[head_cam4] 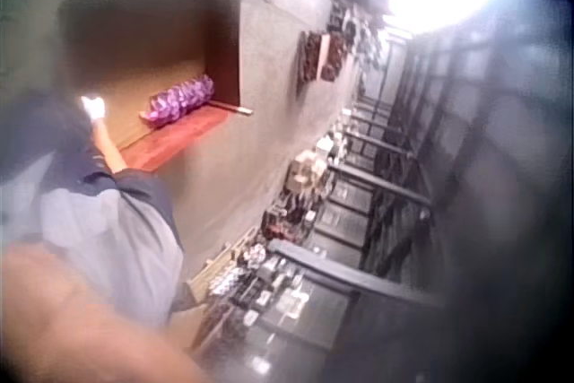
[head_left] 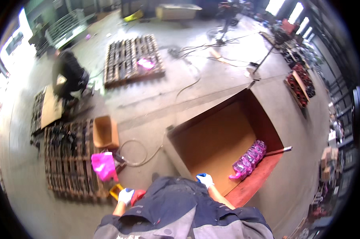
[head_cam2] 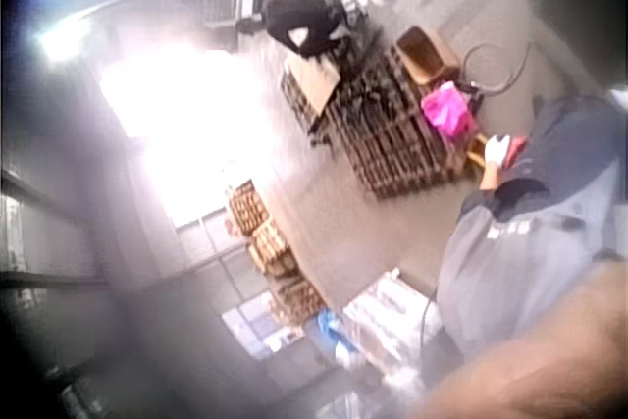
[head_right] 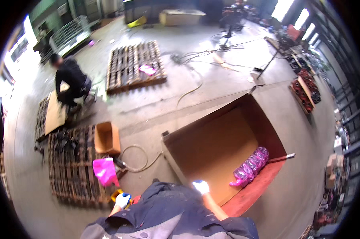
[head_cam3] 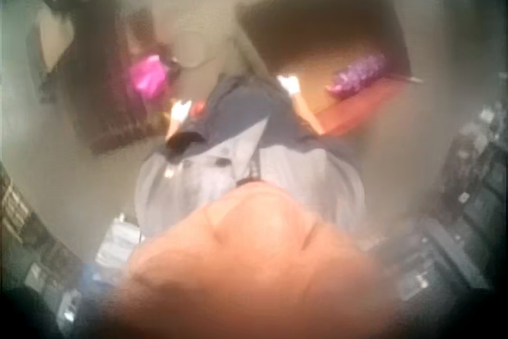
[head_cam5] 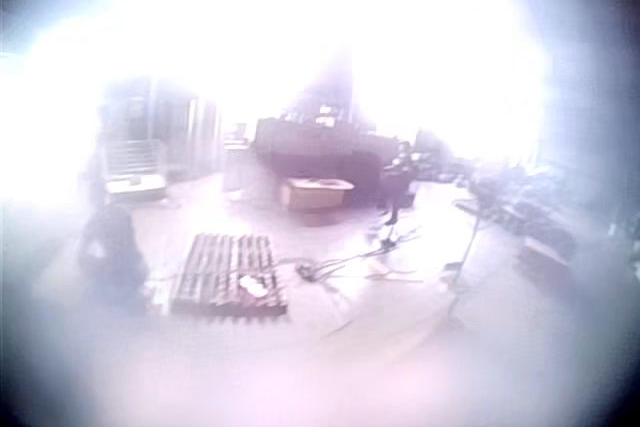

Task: The person picks up metal components from a pallet, places each component into a pink plastic bag, and then stacks the bagged items in organized rows inside a large wooden crate.

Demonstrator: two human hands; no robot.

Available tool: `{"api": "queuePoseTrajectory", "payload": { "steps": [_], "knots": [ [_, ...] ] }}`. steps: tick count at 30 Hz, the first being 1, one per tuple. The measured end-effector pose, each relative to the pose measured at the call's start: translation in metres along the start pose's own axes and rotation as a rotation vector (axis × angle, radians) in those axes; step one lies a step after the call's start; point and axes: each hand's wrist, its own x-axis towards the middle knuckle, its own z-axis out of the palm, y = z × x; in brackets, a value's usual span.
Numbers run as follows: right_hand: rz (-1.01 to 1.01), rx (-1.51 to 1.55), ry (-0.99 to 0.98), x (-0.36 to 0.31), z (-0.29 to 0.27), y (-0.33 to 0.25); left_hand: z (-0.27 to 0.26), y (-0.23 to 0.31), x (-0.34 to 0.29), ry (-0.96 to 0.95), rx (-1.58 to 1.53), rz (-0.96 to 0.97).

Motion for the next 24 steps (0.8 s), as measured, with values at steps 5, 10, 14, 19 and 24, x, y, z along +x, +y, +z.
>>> {"api": "queuePoseTrajectory", "payload": {
  "steps": [5,10,14,19,24],
  "knots": [
    [0.088,0.33,0.046,0.008,0.014,-0.068,0.016,-0.08,0.029,0.038,-0.327,-0.178],
    [0.047,0.496,0.177,0.025,0.021,-0.097,-0.012,-0.082,0.034,0.066,-0.839,-0.405],
    [0.046,0.645,0.281,0.039,-0.005,-0.163,-0.025,-0.086,0.046,0.159,-0.991,-0.434],
    [-0.182,0.452,0.503,0.073,-0.048,-0.23,-0.032,-0.087,0.064,0.101,-1.005,-0.501],
    [-0.302,0.319,0.513,0.115,-0.089,-0.337,-0.042,-0.113,0.074,0.099,-0.573,-0.14]
  ]
}}
